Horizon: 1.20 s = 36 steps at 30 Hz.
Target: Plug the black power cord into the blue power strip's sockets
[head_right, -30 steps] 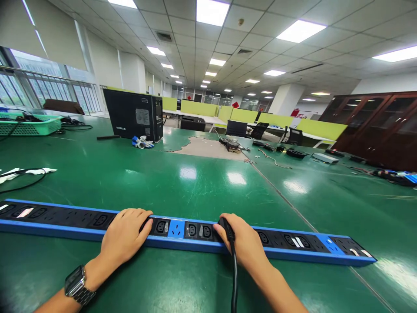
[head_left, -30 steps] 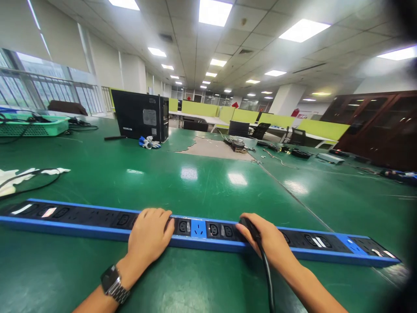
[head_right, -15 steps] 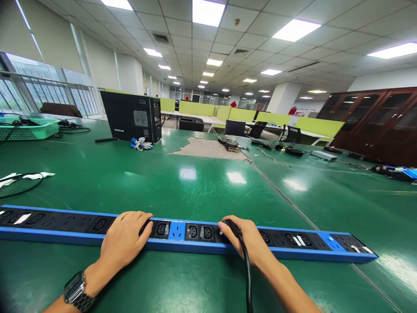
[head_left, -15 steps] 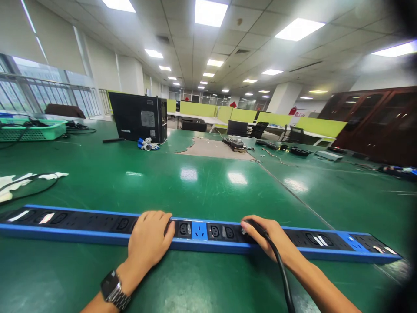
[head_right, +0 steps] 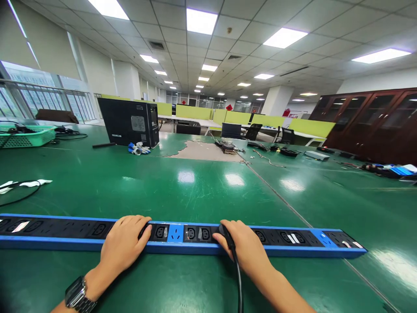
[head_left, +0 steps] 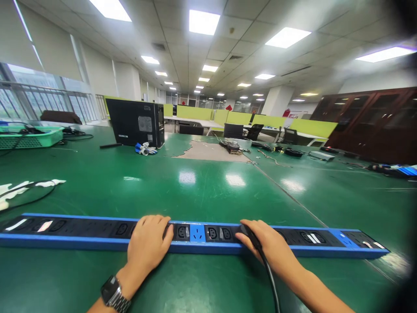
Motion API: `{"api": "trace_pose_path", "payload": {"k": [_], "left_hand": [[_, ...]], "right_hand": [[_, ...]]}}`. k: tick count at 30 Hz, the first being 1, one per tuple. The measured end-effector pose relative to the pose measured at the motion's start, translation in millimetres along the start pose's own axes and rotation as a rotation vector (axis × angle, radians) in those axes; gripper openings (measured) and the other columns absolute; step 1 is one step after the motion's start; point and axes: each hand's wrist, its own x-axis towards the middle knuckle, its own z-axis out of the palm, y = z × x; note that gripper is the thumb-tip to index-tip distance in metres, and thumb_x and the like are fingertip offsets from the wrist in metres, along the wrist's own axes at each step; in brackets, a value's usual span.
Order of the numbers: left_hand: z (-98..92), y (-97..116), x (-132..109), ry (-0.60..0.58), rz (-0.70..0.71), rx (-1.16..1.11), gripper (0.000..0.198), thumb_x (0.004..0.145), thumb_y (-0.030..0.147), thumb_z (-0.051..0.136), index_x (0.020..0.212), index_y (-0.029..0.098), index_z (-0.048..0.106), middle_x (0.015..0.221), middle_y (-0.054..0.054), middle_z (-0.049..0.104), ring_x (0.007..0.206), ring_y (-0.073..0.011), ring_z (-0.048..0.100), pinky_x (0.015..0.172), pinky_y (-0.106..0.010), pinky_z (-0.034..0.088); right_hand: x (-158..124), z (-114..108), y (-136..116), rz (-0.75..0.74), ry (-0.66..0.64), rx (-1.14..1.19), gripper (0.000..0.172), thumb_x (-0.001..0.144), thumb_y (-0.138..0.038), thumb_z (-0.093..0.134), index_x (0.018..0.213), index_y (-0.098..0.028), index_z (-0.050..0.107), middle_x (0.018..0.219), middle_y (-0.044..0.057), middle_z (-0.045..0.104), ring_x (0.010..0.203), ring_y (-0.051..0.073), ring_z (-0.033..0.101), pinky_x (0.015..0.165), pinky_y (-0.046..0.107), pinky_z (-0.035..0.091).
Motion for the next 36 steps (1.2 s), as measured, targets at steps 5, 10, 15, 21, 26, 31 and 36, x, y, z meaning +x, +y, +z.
{"api": "trace_pose_path", "payload": {"k": [5, 10, 15, 21, 26, 31, 36], "left_hand": [[0.5, -0.9, -0.5, 0.007, -0.004, -0.007, 0.032, 0.093, 0.031, 0.040, 0.104, 0.017, 0.067, 0.097, -0.007, 0.070, 0.095, -0.0254, 0.061, 0.091, -0.044, 0.041], [0.1, -0.7, -1.0, 0.028, 0.000, -0.013, 0.032, 0.093, 0.031, 0.041, 0.103, 0.017, 0.068, 0.096, -0.008, 0.070, 0.094, -0.0250, 0.062, 0.089, -0.043, 0.042], [-0.3, 0.7, -0.5, 0.031, -0.010, -0.011, 0.031, 0.093, 0.030, 0.042, 0.103, 0.017, 0.068, 0.095, -0.008, 0.070, 0.093, -0.0248, 0.062, 0.090, -0.043, 0.042], [0.6, 0.1, -2.1, 0.027, -0.007, 0.004, 0.031, 0.093, 0.031, 0.041, 0.103, 0.017, 0.067, 0.096, -0.007, 0.070, 0.094, -0.0251, 0.061, 0.089, -0.043, 0.042], [2.2, -0.6, -1.8, 0.042, -0.001, -0.011, 0.031, 0.093, 0.031, 0.041, 0.103, 0.017, 0.067, 0.096, -0.007, 0.070, 0.093, -0.0247, 0.061, 0.089, -0.043, 0.042], [2.0, -0.3, -1.6, 0.050, -0.005, -0.018, 0.031, 0.093, 0.031, 0.041, 0.102, 0.018, 0.067, 0.095, -0.007, 0.070, 0.093, -0.0241, 0.061, 0.089, -0.042, 0.041], [-1.5, 2.6, -1.5, 0.052, -0.029, -0.012, 0.029, 0.092, 0.030, 0.042, 0.098, 0.019, 0.068, 0.091, -0.007, 0.069, 0.090, -0.0233, 0.061, 0.087, -0.041, 0.041]], "right_hand": [[-0.5, -5.2, -5.7, -0.073, -0.125, -0.157, 0.034, 0.089, -0.045, 0.049, 0.104, -0.020, 0.067, 0.083, 0.008, 0.067, 0.079, 0.023, 0.062, 0.070, 0.034, 0.048], [7.4, -37.5, 18.2, -0.074, -0.412, 0.142, 0.063, 0.072, -0.029, 0.065, 0.134, -0.025, 0.052, 0.109, 0.007, 0.068, 0.095, 0.022, 0.064, 0.082, 0.031, 0.049], [46.3, -45.4, 5.3, 0.145, -0.343, 0.231, 0.040, 0.087, -0.029, 0.038, 0.115, -0.020, 0.066, 0.110, 0.006, 0.069, 0.100, 0.019, 0.063, 0.088, 0.028, 0.045], [63.5, -6.3, -37.2, 0.299, -0.473, 0.017, 0.047, 0.089, -0.040, 0.032, 0.079, -0.017, 0.072, 0.088, 0.013, 0.072, 0.080, 0.025, 0.066, 0.069, 0.033, 0.045], [57.9, -1.8, -33.7, 0.376, -0.484, -0.074, 0.041, 0.083, -0.034, 0.036, 0.074, -0.016, 0.071, 0.089, 0.017, 0.071, 0.082, 0.029, 0.066, 0.067, 0.034, 0.043], [57.3, -0.8, -37.2, 0.407, -0.453, -0.071, 0.042, 0.084, -0.033, 0.034, 0.074, -0.016, 0.070, 0.089, 0.016, 0.071, 0.082, 0.027, 0.066, 0.067, 0.033, 0.043], [56.9, 1.1, -36.4, 0.399, -0.395, 0.019, 0.043, 0.085, -0.040, 0.035, 0.069, -0.017, 0.068, 0.082, 0.013, 0.071, 0.077, 0.024, 0.066, 0.068, 0.033, 0.045]]}}
